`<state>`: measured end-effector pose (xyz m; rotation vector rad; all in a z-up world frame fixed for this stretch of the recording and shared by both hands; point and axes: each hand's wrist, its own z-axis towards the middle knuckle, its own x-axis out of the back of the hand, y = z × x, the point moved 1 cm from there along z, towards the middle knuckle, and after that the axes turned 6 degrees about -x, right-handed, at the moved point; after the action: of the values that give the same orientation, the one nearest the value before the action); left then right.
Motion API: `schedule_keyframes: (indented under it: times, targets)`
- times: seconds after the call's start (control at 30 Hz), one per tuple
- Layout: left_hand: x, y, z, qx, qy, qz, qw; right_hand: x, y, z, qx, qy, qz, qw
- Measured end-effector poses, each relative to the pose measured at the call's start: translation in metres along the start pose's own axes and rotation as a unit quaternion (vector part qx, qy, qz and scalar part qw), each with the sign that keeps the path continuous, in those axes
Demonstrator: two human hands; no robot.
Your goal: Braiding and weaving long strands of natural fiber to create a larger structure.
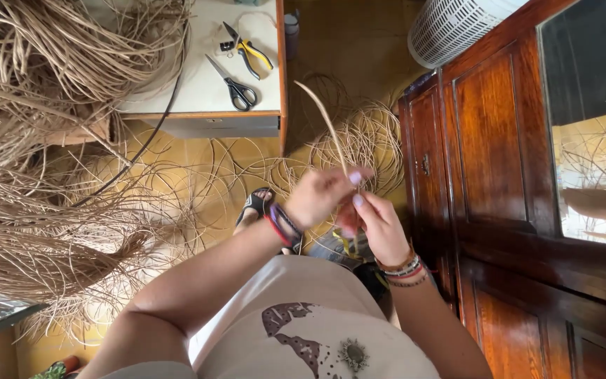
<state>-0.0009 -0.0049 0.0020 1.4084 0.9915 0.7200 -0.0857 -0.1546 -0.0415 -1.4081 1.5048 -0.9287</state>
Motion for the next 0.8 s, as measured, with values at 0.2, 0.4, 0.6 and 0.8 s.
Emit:
schedule_keyframes:
  times: [0.2, 0.4, 0.6, 0.8]
  targets:
    - [0.027, 0.000, 0.013, -0.012, 0.069, -0.034, 0.997, 0.016, 0.000, -0.005, 0.039, -0.070, -0.115, 0.990]
    - [0.011, 0.021, -0.007, -0.003, -0.032, 0.101, 0.994, -0.001, -0.031, -0.009, 0.000, -0.058, -0.042, 0.997]
    - [0.017, 0.047, -0.020, -0.066, -0.155, 0.017, 0.986, -0.007, -0.038, -0.012, 0.036, -0.107, -0.086, 0.990]
    - [0.014, 0.026, -0.025, -0.061, -0.261, -0.024, 0.963, -0.016, -0.055, -0.017, 0.063, -0.142, -0.106, 0.982]
